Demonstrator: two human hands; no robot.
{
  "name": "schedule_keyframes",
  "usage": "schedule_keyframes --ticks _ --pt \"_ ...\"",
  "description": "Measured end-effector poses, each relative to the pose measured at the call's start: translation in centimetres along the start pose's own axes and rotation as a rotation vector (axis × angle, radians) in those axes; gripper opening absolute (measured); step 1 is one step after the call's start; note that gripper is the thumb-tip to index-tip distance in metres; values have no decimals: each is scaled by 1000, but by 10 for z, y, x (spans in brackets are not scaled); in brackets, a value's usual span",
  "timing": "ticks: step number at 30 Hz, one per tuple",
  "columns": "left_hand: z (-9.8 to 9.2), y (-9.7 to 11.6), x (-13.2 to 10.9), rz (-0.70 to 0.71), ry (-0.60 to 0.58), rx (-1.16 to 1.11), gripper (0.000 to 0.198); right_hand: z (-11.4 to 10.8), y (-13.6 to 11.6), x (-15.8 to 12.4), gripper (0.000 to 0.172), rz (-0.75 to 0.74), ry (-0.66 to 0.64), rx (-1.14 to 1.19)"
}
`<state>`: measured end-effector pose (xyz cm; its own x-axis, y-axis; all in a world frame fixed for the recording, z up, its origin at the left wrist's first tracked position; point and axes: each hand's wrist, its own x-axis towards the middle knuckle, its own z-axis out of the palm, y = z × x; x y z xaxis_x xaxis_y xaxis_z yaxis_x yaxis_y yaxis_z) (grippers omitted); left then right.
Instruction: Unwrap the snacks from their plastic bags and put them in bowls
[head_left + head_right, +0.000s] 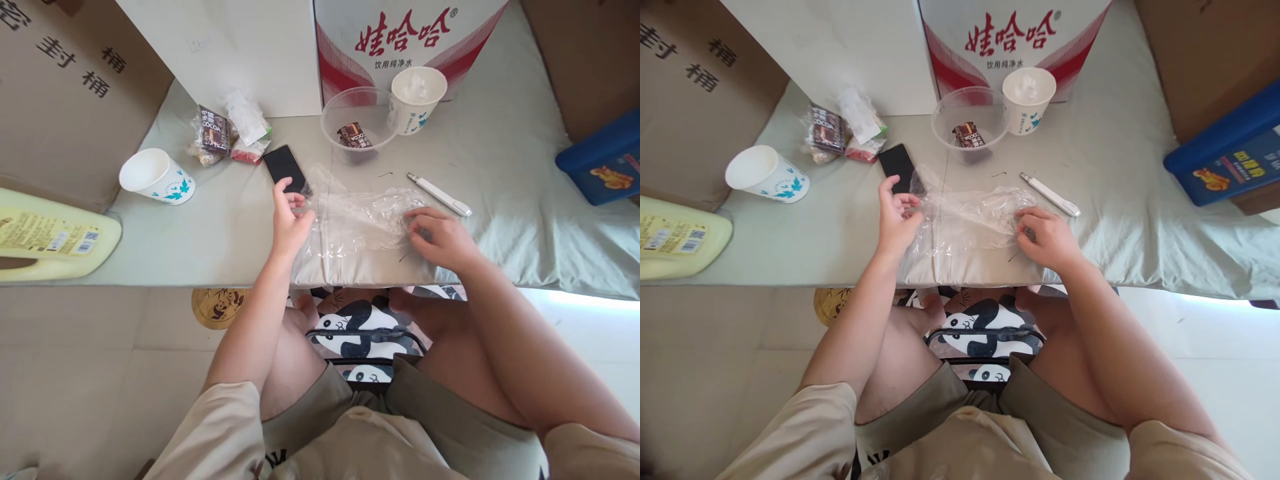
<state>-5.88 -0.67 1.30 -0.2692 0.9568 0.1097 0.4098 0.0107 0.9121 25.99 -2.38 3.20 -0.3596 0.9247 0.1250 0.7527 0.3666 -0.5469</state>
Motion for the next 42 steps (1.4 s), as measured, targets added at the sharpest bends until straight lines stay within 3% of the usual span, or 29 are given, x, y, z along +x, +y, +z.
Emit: schedule_keyframes --ticks 3,7,10,13,15,17,20,23,27,31,34,38,42 --pt "-1 -1 1 -31 97 92 67 0 1 -1 6 -24 -33 -14" --pt "4 2 -1 0 2 165 73 2 3 -1 8 -52 -63 -23" --pt "10 12 -2 86 -62 38 64 3 4 -2 8 -53 -61 -15" --pt "11 22 0 98 -31 -174 63 3 5 -3 9 -49 -63 -2" --pt "8 24 2 18 -68 -291 69 3 6 -4 8 -51 -67 14" --pt "4 22 2 -127 -218 -345 67 3 8 -4 7 -54 -63 23" --pt "-1 18 1 -306 -374 -315 42 4 9 -4 8 -55 -56 18" --pt "-5 18 1 -309 -307 -337 27 5 9 -4 9 -53 -53 4" --pt "-6 23 5 -302 -275 -373 24 5 8 -4 9 -44 -58 5" --pt "-6 23 14 -315 -131 -421 22 5 9 -4 11 -45 -61 10" --pt "-7 21 21 -365 -89 -454 16 6 9 -5 11 -52 -57 -8" --pt "-10 23 21 -478 -204 -477 26 8 10 -5 11 -67 -49 -38" --pt "-11 25 14 -518 -352 -345 41 7 10 -5 12 -70 -55 -52"
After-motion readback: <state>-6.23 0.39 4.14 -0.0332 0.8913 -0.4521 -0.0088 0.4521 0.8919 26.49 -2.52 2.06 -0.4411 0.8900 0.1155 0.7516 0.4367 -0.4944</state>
